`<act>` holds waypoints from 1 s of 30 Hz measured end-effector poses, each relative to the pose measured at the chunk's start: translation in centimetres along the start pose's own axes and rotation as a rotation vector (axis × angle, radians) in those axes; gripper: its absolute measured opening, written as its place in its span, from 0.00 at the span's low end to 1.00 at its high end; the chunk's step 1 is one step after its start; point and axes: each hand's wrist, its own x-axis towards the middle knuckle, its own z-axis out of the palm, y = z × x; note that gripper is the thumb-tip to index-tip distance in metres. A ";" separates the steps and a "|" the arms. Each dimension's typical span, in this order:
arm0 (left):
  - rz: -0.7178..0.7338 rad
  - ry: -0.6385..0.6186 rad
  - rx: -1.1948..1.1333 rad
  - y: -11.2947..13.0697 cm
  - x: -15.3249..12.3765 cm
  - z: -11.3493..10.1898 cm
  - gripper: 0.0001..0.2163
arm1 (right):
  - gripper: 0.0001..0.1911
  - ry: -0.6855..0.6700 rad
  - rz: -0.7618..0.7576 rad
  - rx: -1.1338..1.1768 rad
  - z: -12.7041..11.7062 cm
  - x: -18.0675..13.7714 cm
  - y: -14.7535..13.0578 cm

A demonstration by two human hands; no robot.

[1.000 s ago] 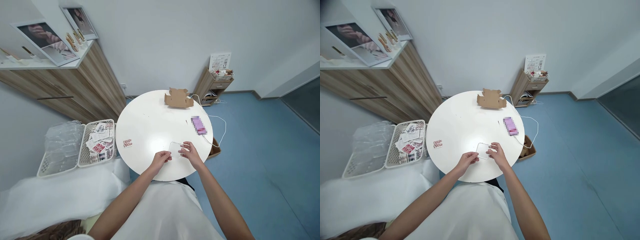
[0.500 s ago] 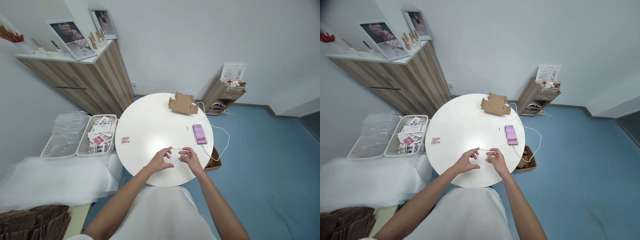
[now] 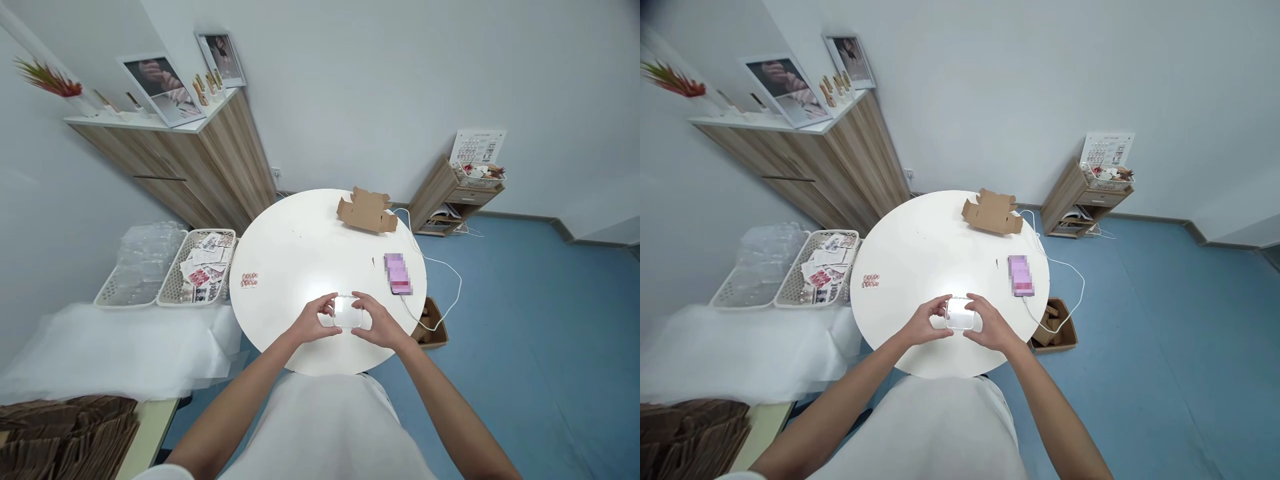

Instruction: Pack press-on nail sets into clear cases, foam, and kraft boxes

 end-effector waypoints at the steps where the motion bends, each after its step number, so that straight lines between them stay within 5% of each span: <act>1: -0.015 -0.005 -0.040 -0.2 -0.1 0.1 0.37 | 0.24 0.016 -0.012 -0.009 0.1 0.0 0.1; 30: -0.104 -0.039 -0.310 -1.8 -1.9 1.2 0.37 | 0.26 0.000 0.015 0.064 1.6 -0.5 0.7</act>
